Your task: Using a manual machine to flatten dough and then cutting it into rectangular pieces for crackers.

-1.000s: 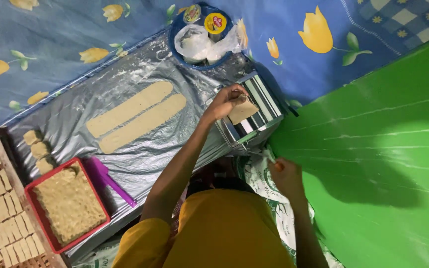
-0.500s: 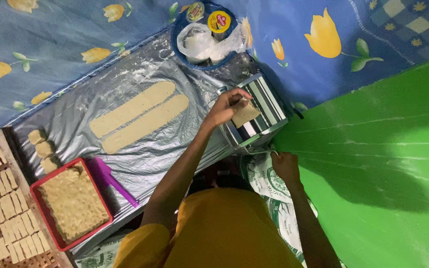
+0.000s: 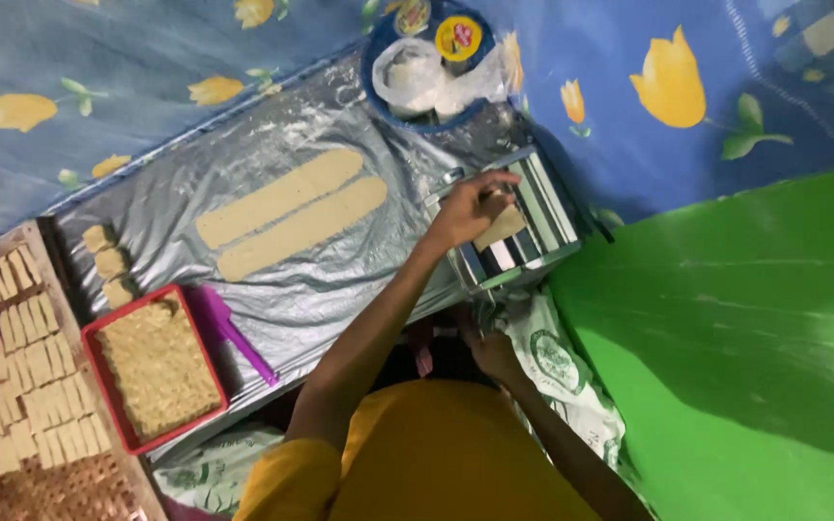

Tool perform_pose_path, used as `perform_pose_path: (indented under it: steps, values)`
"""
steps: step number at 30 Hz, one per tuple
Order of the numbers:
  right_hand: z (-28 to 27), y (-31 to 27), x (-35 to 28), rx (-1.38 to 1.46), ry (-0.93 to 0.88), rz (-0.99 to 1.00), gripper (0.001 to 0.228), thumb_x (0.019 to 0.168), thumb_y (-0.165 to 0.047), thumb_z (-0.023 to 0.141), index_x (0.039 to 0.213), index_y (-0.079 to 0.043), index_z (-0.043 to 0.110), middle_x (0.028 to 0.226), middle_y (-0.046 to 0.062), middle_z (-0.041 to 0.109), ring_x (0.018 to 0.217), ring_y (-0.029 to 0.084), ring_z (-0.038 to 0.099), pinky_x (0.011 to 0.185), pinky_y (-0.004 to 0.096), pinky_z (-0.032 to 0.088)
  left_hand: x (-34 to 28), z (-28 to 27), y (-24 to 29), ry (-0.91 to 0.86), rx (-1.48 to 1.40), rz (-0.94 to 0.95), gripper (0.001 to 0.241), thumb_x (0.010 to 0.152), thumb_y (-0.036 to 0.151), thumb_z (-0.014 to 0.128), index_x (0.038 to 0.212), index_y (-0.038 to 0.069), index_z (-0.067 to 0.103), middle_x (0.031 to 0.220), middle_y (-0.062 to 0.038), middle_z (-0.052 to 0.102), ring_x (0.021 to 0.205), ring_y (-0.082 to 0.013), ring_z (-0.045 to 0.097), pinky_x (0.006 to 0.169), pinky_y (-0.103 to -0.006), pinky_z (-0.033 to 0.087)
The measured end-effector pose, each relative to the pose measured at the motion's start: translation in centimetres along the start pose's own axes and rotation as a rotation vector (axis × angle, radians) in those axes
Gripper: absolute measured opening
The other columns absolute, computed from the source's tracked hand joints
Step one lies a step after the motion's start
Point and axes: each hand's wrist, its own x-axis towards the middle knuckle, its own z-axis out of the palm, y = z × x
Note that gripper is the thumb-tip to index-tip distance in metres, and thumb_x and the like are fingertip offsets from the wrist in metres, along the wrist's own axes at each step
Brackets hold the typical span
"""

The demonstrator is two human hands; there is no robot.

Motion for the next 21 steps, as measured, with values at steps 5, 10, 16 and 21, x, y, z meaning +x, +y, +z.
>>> perform_pose_path:
  steps: [5, 10, 16, 21]
  values:
    - [1.4, -4.2, -4.4, 0.140, -0.107, 0.023, 0.047, 0.097, -0.043, 0.060, 0.092, 0.003, 0.062, 0.056, 0.021, 0.058, 0.049, 0.033, 0.057, 0.049, 0.047, 0.043, -2.5, -0.4, 2.3, 0.231, -0.044, 0.126, 0.034, 0.096, 0.006, 0.068, 0.130, 0.009, 0.067, 0.121, -0.014, 0.075, 0.103, -0.0159, 0.072, 0.083, -0.0317, 0.056]
    - [-0.7, -7.3, -6.7, 0.236, -0.157, 0.099, 0.048, 0.093, -0.042, 0.065, 0.071, 0.001, 0.065, 0.057, 0.017, 0.061, 0.052, 0.026, 0.060, 0.054, 0.043, 0.046, -8.3, -0.4, -8.5, 0.713, -0.396, 0.116, 0.022, 0.105, 0.009, 0.055, 0.120, 0.001, 0.070, 0.121, -0.011, 0.075, 0.115, -0.0194, 0.072, 0.105, -0.0332, 0.056]
    - [-5.6, -11.1, -9.2, 0.192, -0.253, 0.150, 0.048, 0.093, -0.038, 0.068, 0.067, 0.002, 0.061, 0.053, 0.013, 0.057, 0.050, 0.023, 0.055, 0.052, 0.042, 0.044, -11.3, 5.4, -22.2, 0.733, -0.622, -0.329, 0.025, 0.106, 0.012, 0.051, 0.118, 0.002, 0.071, 0.108, -0.012, 0.069, 0.096, -0.0221, 0.064, 0.086, -0.0370, 0.052]
    - [-10.6, -11.9, -9.7, 0.277, -0.296, 0.187, 0.050, 0.093, -0.035, 0.070, 0.060, -0.001, 0.055, 0.048, 0.009, 0.049, 0.044, 0.019, 0.047, 0.046, 0.040, 0.037, -8.8, 6.8, -18.0, 0.364, -1.534, -0.545, 0.040, 0.104, 0.030, 0.045, 0.129, 0.005, 0.065, 0.123, -0.012, 0.072, 0.112, -0.0283, 0.068, 0.103, -0.0448, 0.053]
